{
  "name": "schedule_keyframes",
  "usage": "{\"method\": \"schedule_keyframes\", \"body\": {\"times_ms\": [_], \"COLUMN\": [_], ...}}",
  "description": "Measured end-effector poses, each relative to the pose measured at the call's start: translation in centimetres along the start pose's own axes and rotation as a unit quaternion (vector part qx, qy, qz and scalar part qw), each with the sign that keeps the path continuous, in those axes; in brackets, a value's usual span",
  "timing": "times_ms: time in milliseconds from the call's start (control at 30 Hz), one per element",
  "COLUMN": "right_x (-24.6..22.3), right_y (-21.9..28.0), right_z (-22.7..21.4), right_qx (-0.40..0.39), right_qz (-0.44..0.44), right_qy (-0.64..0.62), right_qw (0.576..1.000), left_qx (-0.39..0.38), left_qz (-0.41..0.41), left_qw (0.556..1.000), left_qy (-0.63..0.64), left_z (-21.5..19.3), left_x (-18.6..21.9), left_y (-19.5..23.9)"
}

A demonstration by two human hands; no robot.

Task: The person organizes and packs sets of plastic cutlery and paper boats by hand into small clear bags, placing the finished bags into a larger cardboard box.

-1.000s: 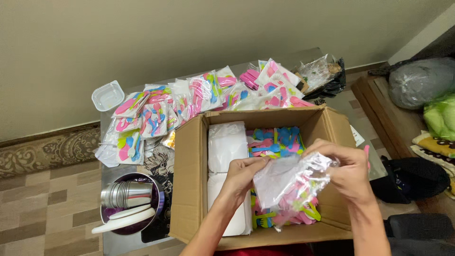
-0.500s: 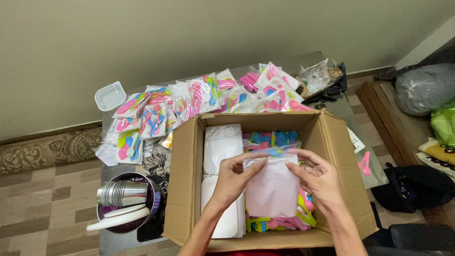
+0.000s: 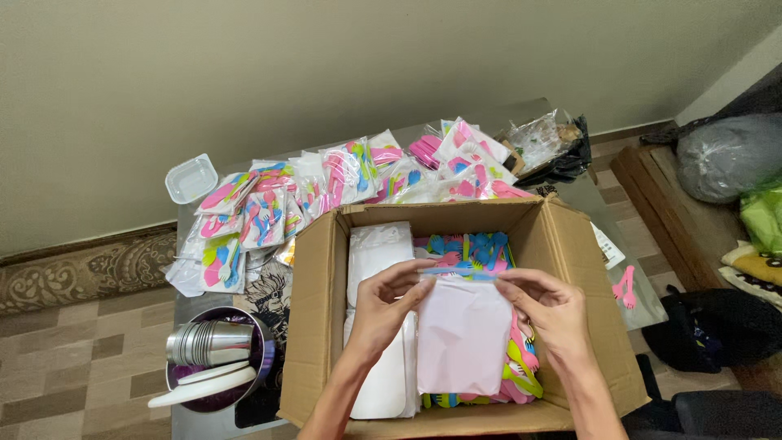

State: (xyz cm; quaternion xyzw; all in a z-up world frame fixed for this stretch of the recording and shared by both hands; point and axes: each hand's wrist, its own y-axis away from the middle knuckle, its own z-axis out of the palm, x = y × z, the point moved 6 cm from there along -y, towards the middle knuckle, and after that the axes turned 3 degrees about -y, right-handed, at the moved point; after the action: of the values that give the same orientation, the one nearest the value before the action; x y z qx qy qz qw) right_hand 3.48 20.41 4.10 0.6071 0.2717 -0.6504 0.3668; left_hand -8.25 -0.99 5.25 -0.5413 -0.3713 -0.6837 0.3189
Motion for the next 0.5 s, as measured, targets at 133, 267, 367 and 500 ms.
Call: {"method": "schedule_keyframes", "body": {"times_ms": [133, 267, 367, 500], "right_x": [1.3, 0.4, -0.5, -0.5], "right_y": [0.0, 0.4, 0.8, 1.0], "right_z": [-0.8, -0.6, -0.3, -0.5], "right_qx": [-0.001, -0.033, -0.053, -0.053], "right_qz": [-0.002, -0.043, -0.061, -0.071], "right_qy": [-0.011, 0.004, 0.002, 0.013], "right_qw": [1.000, 0.999, 0.997, 0.996], "left_qx": [0.023, 0.031, 0.017, 0.033], "left_qz": [0.001, 0.038, 0.023, -0.040], "left_qw": [0.999, 0.997, 0.996, 0.998], "left_qy": [0.047, 0.067, 0.079, 0.044], "left_z": [-0.5, -0.8, -0.7, -0.5], "left_x": [-1.5, -1.1, -1.0, -0.6], "left_y": [0.1, 0.3, 0.2, 0.1]}}
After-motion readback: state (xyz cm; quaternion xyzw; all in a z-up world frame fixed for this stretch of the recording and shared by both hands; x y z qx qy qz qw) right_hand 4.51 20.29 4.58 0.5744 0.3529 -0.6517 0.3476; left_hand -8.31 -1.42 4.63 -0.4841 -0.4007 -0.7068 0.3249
